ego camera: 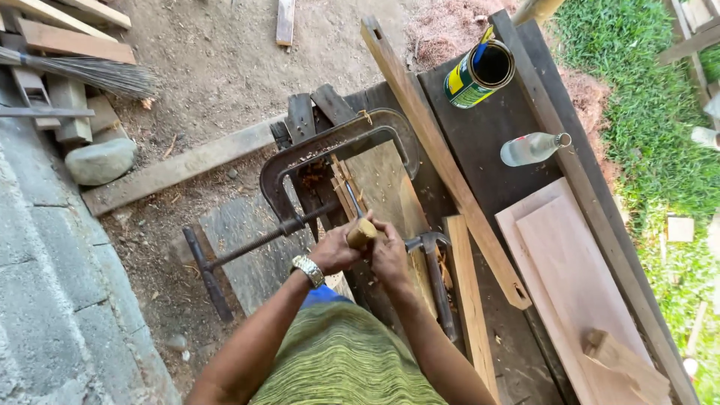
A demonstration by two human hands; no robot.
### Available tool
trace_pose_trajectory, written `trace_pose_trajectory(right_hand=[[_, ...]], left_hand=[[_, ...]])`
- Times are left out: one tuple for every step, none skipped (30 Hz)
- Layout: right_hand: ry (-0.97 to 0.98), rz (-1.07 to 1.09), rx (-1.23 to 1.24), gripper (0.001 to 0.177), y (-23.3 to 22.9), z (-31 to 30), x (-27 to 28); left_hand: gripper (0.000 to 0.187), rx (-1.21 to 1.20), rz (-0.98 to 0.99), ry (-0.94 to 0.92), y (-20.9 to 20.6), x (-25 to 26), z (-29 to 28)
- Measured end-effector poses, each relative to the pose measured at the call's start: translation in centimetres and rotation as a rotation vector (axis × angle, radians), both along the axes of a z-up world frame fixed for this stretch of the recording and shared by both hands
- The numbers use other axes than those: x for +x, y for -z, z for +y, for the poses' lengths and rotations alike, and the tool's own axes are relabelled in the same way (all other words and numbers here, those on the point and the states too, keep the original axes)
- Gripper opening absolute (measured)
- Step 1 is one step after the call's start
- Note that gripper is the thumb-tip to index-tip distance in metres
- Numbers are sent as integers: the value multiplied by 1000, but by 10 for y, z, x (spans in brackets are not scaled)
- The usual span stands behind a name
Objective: The person hammers nails into small wooden pieces held in a bench vise at an outdoor workbench, repositioning the wood and nails between strikes. They occasionally set the hammer down, pick up a chisel and mallet to work the wood, then resume hammering with the claw hammer.
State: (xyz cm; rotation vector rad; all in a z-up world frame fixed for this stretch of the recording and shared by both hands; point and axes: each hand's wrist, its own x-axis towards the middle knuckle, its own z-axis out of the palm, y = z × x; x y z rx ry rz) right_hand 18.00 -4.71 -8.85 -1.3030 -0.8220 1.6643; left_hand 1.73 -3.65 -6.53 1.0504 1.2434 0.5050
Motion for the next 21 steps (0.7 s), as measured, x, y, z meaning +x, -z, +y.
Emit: trace_pose_trajectory(right_hand=[[-16,-24,6,28,-3,14,-3],[-30,-50,13,28,-7,27,-5],[-30,-48,6,28,-3,23,-3],[-57,-133,64,31,3,19,-2],[-93,-219,121,33,10,16,2],[-102,-220,112,33,7,10,4],[-103,329,146,25,3,5,4],[-90,873,187,19,-3,1,4],[-101,876,205,19,-3,9,0],[-66,378,132,25,-2,17,-3],[-11,-124,46,32,-4,10,-7],[-15,-120,45,32,-16,16,-12],[-69,-196,-69,31,-28,14,-11],[-125,-269,-183,30,-39,14,-11],[-121,-272,-184,30,-23,8,-5],[-89,-204,-44,28,-9,2,0],[-63,-124,121,27,7,11,-1],[-61,-116,147,27,18,24,-3],[-58,-109,145,26,29,16,1],[-56,-102,144,26,41,7,4],[-62,-102,138,26,38,5,5]], left_hand=[[77,155,58,8,13,-1,3],[79,311,116,17,27,-1,7],[79,304,117,18,17,-3,10],[84,295,52,-6,8,-5,12],[89,282,-14,-40,1,-5,14],[89,273,-15,-48,6,-3,8],[84,190,-4,-21,8,-3,6],[79,108,8,6,8,-4,5],[79,128,11,4,18,-2,14],[76,219,38,-13,28,0,24],[72,287,67,-29,36,2,18],[72,285,71,-31,15,-3,21],[71,187,55,-42,-3,-2,17],[71,90,39,-51,-21,-2,15],[71,89,35,-47,-7,3,6],[72,276,3,-63,5,8,-3],[74,488,-19,-79,17,6,2],[74,514,-12,-77,11,1,23],[74,491,-41,-101,6,1,22],[75,467,-70,-126,2,0,21],[75,461,-69,-132,17,1,18]])
